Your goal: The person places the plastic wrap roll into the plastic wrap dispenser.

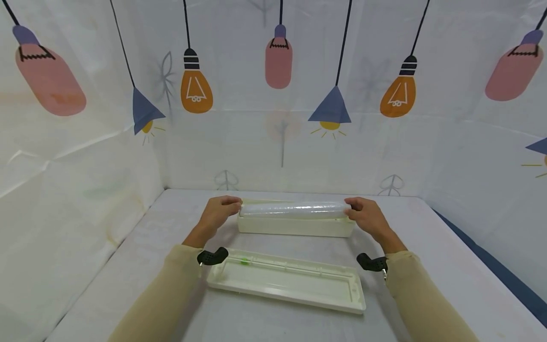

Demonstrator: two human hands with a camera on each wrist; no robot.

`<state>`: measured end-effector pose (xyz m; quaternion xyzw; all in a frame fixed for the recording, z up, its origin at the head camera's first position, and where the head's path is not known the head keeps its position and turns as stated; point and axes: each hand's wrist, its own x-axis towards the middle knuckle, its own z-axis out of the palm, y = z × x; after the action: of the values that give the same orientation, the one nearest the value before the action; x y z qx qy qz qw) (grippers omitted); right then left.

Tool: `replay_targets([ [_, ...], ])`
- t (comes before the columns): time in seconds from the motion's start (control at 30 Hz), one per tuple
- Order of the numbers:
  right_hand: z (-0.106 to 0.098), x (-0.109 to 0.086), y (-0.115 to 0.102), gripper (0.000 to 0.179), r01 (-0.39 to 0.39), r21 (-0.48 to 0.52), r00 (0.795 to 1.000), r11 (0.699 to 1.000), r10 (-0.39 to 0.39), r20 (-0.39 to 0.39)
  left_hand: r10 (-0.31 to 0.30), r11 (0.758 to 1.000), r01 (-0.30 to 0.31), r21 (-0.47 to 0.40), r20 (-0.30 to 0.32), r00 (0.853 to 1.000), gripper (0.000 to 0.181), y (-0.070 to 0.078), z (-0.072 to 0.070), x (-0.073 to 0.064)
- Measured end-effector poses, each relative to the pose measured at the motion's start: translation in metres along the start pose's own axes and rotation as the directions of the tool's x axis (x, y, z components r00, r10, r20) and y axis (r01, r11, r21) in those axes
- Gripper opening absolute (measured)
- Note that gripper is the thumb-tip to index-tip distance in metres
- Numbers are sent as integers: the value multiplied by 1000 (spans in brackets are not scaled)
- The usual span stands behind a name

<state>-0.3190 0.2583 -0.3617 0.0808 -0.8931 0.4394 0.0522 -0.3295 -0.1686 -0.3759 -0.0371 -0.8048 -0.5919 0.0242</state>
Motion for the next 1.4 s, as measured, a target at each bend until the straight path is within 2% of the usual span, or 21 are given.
replay_targets([
  [0.3, -2, -3, 4, 38, 17, 48, 999, 999, -16, -29, -1, 998, 1, -68, 9, 1000, 34, 1, -4, -8],
  [0.4, -3, -6, 7, 40, 19, 91, 999, 996, -16, -33, -2, 998, 3, -56, 7, 1000, 35, 1, -7, -14],
  [0.5, -5, -11, 11, 44, 7, 128, 999, 992, -1, -53, -5, 998, 5, -61, -2, 1000, 35, -1, -9, -21],
  [0.67, -8, -25, 15, 51, 7, 173, 996, 985, 7, -84, 11, 998, -14, -62, -60, 998, 35, -5, -14, -32],
  [0.8, -10, -38, 16, 50, 0, 211, 997, 977, 17, -79, 20, 999, -22, -37, -47, 999, 37, -7, -18, -42],
  [0.97, -10, -51, 13, 49, -9, 243, 1000, 970, 11, -8, -19, 1000, 19, 10, -26, 999, 39, -10, -21, -56],
  [1.1, -9, -57, 11, 50, -24, 231, 998, 973, 9, 67, -42, 998, 43, 35, -21, 999, 39, -13, -21, -66],
  [1.2, -8, -61, 11, 51, -31, 203, 994, 979, 8, 111, -58, 998, 59, 39, -15, 998, 40, -15, -21, -72],
  [1.4, -6, -71, 11, 48, -44, 211, 984, 976, 6, 177, -100, 994, 100, 31, 0, 995, 44, -17, -23, -80],
])
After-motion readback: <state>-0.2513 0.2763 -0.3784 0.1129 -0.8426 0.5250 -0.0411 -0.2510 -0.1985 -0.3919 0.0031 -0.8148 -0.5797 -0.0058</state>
